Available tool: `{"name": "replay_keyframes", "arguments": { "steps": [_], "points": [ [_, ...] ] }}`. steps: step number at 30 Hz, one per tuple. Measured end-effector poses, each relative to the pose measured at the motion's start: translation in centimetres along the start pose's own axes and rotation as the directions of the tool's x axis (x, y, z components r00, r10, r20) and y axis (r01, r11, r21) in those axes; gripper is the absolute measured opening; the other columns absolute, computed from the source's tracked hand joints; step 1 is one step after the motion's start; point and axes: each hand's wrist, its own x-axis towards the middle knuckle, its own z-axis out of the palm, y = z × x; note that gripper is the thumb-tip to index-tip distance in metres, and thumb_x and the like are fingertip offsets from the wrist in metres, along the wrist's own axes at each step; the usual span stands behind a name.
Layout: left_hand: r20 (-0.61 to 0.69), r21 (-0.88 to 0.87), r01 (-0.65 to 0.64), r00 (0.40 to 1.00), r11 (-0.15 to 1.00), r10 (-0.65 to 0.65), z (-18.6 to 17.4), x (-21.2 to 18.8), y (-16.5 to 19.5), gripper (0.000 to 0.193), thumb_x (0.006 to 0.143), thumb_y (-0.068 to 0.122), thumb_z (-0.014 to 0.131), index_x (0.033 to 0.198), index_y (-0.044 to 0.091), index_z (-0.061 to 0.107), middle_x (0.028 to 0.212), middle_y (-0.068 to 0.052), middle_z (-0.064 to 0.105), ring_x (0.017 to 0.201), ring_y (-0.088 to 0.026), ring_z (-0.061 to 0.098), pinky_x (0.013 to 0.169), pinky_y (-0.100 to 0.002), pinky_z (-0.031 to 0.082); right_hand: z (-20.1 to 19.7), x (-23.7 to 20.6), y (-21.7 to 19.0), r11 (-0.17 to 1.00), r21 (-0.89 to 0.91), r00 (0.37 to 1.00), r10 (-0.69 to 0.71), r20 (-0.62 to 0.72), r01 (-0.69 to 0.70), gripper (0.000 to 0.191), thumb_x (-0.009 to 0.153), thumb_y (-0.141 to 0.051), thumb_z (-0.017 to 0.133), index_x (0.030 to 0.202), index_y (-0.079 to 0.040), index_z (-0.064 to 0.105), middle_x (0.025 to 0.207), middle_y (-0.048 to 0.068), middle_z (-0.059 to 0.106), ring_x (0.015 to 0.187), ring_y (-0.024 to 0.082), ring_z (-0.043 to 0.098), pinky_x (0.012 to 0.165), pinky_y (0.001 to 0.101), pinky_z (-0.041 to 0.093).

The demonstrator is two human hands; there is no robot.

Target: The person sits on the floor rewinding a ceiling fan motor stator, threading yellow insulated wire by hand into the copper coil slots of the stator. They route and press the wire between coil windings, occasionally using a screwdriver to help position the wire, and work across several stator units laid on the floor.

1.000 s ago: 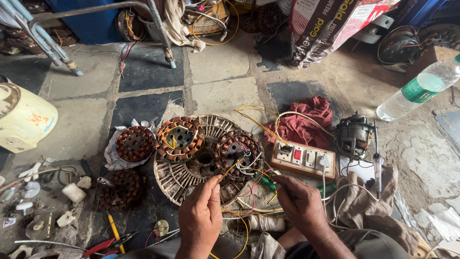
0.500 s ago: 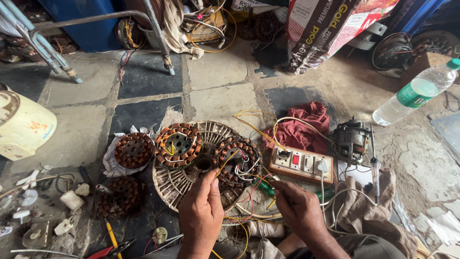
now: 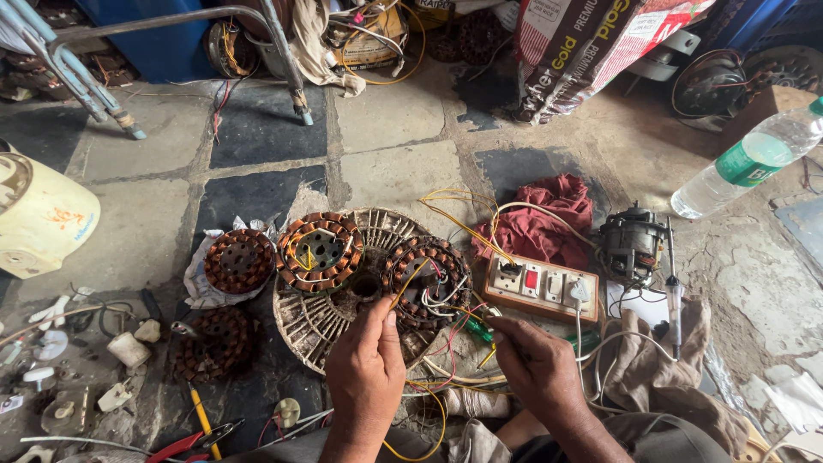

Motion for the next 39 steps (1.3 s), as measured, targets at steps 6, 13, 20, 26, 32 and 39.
{"name": "replay_keyframes", "arguments": {
  "steps": [6, 13, 20, 26, 32, 39],
  "points": [
    [0.009, -0.001, 0.001, 1.000, 1.000, -0.001, 0.02, 0.02, -0.15, 0.019, 0.100, 0.012, 0.059, 0.115, 0.004, 0.068, 0.095, -0.012, 0.076, 0.080, -0.029, 0.074, 0.067, -0.038, 0.057, 0.11, 0.05, -0.04, 0.999, 0.009, 0.999, 0.033, 0.024, -0.033, 0.025, 0.089, -0.009, 0.069, 0.113, -0.007, 0.076, 0.075, 0.007, 0.076, 0.058, 0.009, 0.065, 0.055, 0.0263, 0.054],
    [0.037, 0.012, 0.027, 0.999, 1.000, -0.027, -0.02, -0.11, -0.32, 0.020, 0.100, 0.012, 0.059, 0.115, 0.005, 0.069, 0.093, -0.011, 0.076, 0.080, -0.028, 0.075, 0.067, -0.038, 0.057, -0.11, 0.08, -0.33, 0.996, -0.035, 0.996, 0.081, 0.030, -0.080, 0.026, 0.086, -0.008, 0.069, 0.111, -0.009, 0.077, 0.072, 0.007, 0.075, 0.053, 0.008, 0.063, 0.053, 0.0265, 0.052],
    [0.047, 0.028, 0.045, 0.998, 0.999, -0.047, -0.03, -0.24, -0.44, 0.020, 0.099, 0.012, 0.060, 0.115, 0.005, 0.069, 0.094, -0.011, 0.077, 0.080, -0.029, 0.075, 0.067, -0.038, 0.057, -0.02, 0.05, -0.28, 0.994, -0.045, 0.994, 0.104, 0.021, -0.103, 0.026, 0.084, -0.008, 0.070, 0.108, -0.010, 0.078, 0.073, 0.007, 0.076, 0.054, 0.008, 0.065, 0.052, 0.0265, 0.053],
    [-0.009, 0.005, 0.065, 0.998, 0.998, -0.065, -0.23, -0.26, -0.26, 0.020, 0.099, 0.013, 0.061, 0.115, 0.006, 0.070, 0.094, -0.012, 0.076, 0.079, -0.030, 0.075, 0.066, -0.039, 0.058, 0.08, 0.09, -0.16, 0.993, -0.080, 0.996, 0.090, 0.009, -0.089, 0.026, 0.083, -0.008, 0.072, 0.108, -0.011, 0.078, 0.075, 0.008, 0.076, 0.052, 0.009, 0.066, 0.052, 0.0269, 0.053],
    [-0.010, -0.006, 0.031, 0.999, 1.000, -0.031, -0.13, -0.39, -0.20, 0.020, 0.098, 0.012, 0.061, 0.115, 0.006, 0.070, 0.088, -0.012, 0.076, 0.075, -0.030, 0.073, 0.064, -0.040, 0.056, 0.09, 0.02, -0.09, 0.993, -0.065, 0.995, 0.096, 0.020, -0.094, 0.026, 0.083, -0.008, 0.071, 0.108, -0.011, 0.077, 0.074, 0.008, 0.076, 0.052, 0.009, 0.065, 0.052, 0.0275, 0.053],
    [-0.010, 0.031, 0.072, 0.997, 0.997, -0.071, -0.11, -0.33, -0.31, 0.019, 0.099, 0.014, 0.062, 0.115, 0.007, 0.070, 0.083, -0.009, 0.075, 0.070, -0.024, 0.073, 0.060, -0.036, 0.055, 0.15, 0.04, 0.09, 0.995, -0.069, 0.997, 0.073, 0.017, -0.072, 0.026, 0.083, -0.008, 0.071, 0.108, -0.010, 0.077, 0.071, 0.008, 0.074, 0.052, 0.008, 0.063, 0.051, 0.0270, 0.052]
  ]
}}
